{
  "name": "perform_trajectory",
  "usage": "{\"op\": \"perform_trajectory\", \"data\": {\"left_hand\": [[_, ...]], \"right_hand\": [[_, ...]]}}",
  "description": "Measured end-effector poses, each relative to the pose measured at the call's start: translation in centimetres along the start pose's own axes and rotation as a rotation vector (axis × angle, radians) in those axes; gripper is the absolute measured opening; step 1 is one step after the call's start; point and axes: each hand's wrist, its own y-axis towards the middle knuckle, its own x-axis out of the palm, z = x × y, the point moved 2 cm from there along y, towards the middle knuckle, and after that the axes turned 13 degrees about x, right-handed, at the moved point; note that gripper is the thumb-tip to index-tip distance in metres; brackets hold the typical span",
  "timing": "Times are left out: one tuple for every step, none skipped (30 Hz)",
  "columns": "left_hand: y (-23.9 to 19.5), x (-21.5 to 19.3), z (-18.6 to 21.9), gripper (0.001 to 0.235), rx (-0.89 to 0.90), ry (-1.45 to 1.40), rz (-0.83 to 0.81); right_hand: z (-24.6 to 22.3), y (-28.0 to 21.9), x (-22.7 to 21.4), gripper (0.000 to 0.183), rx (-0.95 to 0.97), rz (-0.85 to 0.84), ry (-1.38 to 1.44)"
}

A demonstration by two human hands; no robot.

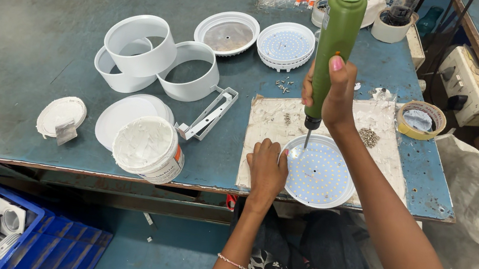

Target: The person is assembling LED light fixtures by placing circular LED panels into white plastic housings and securing them with small screws using an electric screwdriver on a factory workbench.

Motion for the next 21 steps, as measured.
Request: {"op": "perform_trajectory", "data": {"left_hand": [[0.0, 0.0, 0.1, 0.015, -0.005, 0.007, -0.001], [0.0, 0.0, 0.2, 0.015, -0.012, 0.015, -0.002], [0.0, 0.0, 0.2, 0.015, -0.018, 0.024, -0.002], [0.0, 0.0, 0.3, 0.014, -0.021, 0.023, -0.005], [0.0, 0.0, 0.3, 0.014, -0.024, 0.023, -0.007], [0.0, 0.0, 0.3, 0.014, -0.026, 0.023, -0.009], [0.0, 0.0, 0.4, 0.014, -0.021, 0.029, -0.004], [0.0, -0.1, 0.5, 0.015, -0.015, 0.036, 0.002], [0.0, -0.1, 0.6, 0.015, -0.009, 0.043, 0.008], [0.0, -0.1, 0.6, 0.016, -0.017, 0.050, 0.003], [0.0, -0.1, 0.6, 0.017, -0.026, 0.056, -0.002], [-0.1, 0.0, 0.6, 0.018, -0.035, 0.062, -0.007], [-0.1, 0.1, 0.6, 0.019, -0.042, 0.080, -0.014], [-0.2, 0.2, 0.4, 0.020, -0.048, 0.099, -0.021], [-0.3, 0.4, 0.2, 0.021, -0.055, 0.118, -0.028], [0.0, 0.6, -0.4, 0.024, -0.083, 0.118, -0.048], [0.5, 0.9, -1.2, 0.028, -0.111, 0.118, -0.068], [1.0, 1.2, -2.1, 0.032, -0.141, 0.116, -0.089], [1.8, 1.4, -3.0, 0.027, -0.053, 0.076, 0.001], [2.8, 1.6, -3.9, 0.023, 0.035, 0.035, 0.091], [3.6, 1.9, -4.7, 0.018, 0.121, -0.006, 0.180]], "right_hand": [[0.0, 0.0, -0.1, 0.066, 0.005, -0.002, 0.004], [0.1, -0.1, -0.1, 0.067, 0.012, -0.011, 0.014], [0.1, -0.1, -0.2, 0.068, 0.019, -0.021, 0.023], [0.2, -0.2, -0.3, 0.069, 0.026, -0.032, 0.032], [0.2, -0.2, -0.4, 0.070, 0.021, -0.034, 0.038], [0.2, -0.2, -0.6, 0.070, 0.016, -0.035, 0.043], [0.2, -0.3, -0.8, 0.071, 0.010, -0.036, 0.049], [0.2, -0.4, -1.1, 0.071, 0.018, -0.043, 0.065], [0.2, -0.6, -1.4, 0.071, 0.026, -0.049, 0.080], [0.1, -0.7, -1.7, 0.072, 0.033, -0.056, 0.094], [0.0, -0.8, -2.1, 0.073, 0.033, -0.039, 0.111], [-0.1, -1.0, -2.4, 0.075, 0.035, -0.023, 0.128], [-0.4, -1.1, -2.8, 0.077, 0.036, -0.007, 0.144], [-0.7, -1.3, -3.3, 0.078, 0.031, 0.000, 0.157], [-1.3, -1.5, -3.9, 0.080, 0.026, 0.008, 0.171], [-1.8, -1.8, -4.6, 0.082, 0.022, 0.015, 0.184], [-2.5, -2.1, -5.3, 0.083, 0.023, 0.015, 0.194], [-3.2, -2.5, -6.0, 0.085, 0.025, 0.016, 0.203], [-3.8, -3.1, -6.7, 0.083, 0.016, 0.017, 0.205], [-4.6, -3.9, -7.3, 0.082, 0.009, 0.020, 0.207], [-5.1, -4.8, -7.8, 0.082, 0.000, 0.030, 0.194]]}}
